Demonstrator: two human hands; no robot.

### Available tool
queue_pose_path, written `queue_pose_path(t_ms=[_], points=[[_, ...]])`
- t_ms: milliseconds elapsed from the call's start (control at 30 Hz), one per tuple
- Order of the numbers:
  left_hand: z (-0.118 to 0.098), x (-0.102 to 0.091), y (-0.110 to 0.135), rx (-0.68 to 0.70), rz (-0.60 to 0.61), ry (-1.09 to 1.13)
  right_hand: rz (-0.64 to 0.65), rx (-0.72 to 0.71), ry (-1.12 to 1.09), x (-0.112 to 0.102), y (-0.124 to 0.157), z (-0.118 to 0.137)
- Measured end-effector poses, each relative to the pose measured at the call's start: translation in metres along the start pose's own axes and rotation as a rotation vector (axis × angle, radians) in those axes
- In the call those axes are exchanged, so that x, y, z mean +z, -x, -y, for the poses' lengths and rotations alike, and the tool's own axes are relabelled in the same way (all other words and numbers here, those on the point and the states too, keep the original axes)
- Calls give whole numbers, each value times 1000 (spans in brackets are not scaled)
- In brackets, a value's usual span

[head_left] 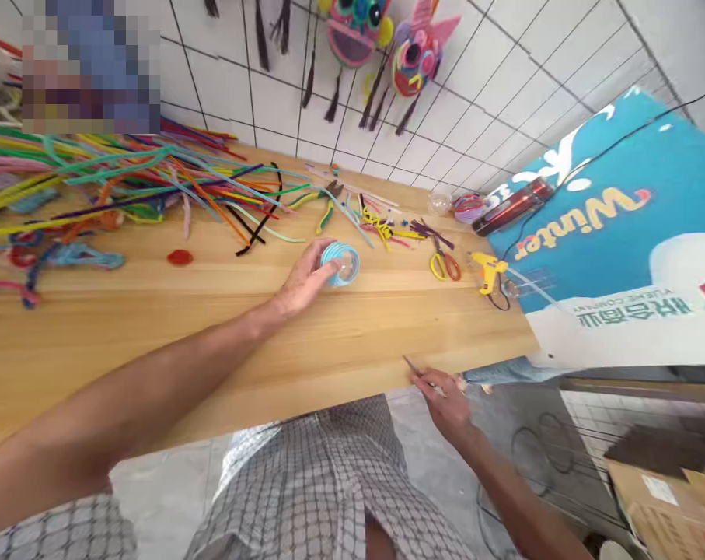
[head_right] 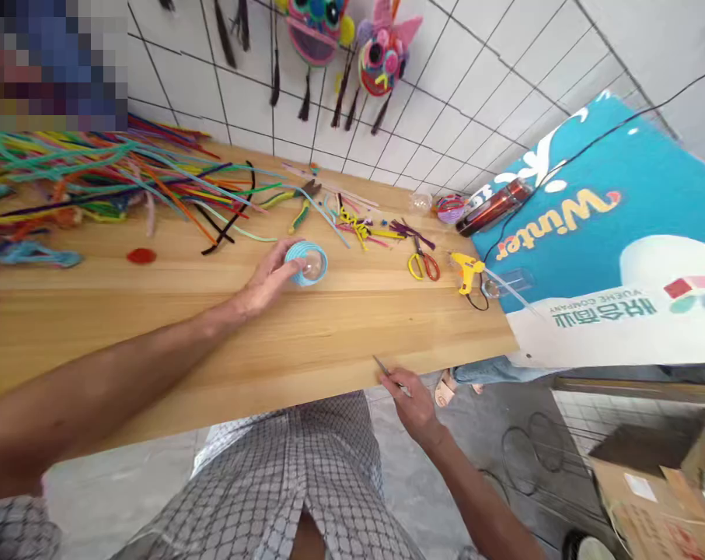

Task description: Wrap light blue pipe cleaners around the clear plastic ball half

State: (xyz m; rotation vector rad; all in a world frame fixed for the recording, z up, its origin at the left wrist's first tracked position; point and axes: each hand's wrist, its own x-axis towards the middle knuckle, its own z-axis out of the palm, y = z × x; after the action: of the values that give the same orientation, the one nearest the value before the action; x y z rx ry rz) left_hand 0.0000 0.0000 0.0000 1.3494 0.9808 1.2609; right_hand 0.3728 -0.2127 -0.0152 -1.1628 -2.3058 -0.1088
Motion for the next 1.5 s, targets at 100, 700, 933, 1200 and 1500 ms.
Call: queue_pose_path(t_ms=[100, 700, 933, 1200, 1500], points=[[2, 1, 1, 10, 7, -6, -64, 142, 37, -6, -3, -17], [18, 0, 7, 152, -139, -194, -17, 583, -1063, 108, -271, 18], [19, -2, 10, 145, -99, -193, 83, 629, -1116, 108, -260, 10], [19, 1, 10, 161, -73, -194, 70, 598, -1088, 110, -261, 8], [12, 8, 11, 177, -95, -251, -32, 531, -986, 114, -258, 4]])
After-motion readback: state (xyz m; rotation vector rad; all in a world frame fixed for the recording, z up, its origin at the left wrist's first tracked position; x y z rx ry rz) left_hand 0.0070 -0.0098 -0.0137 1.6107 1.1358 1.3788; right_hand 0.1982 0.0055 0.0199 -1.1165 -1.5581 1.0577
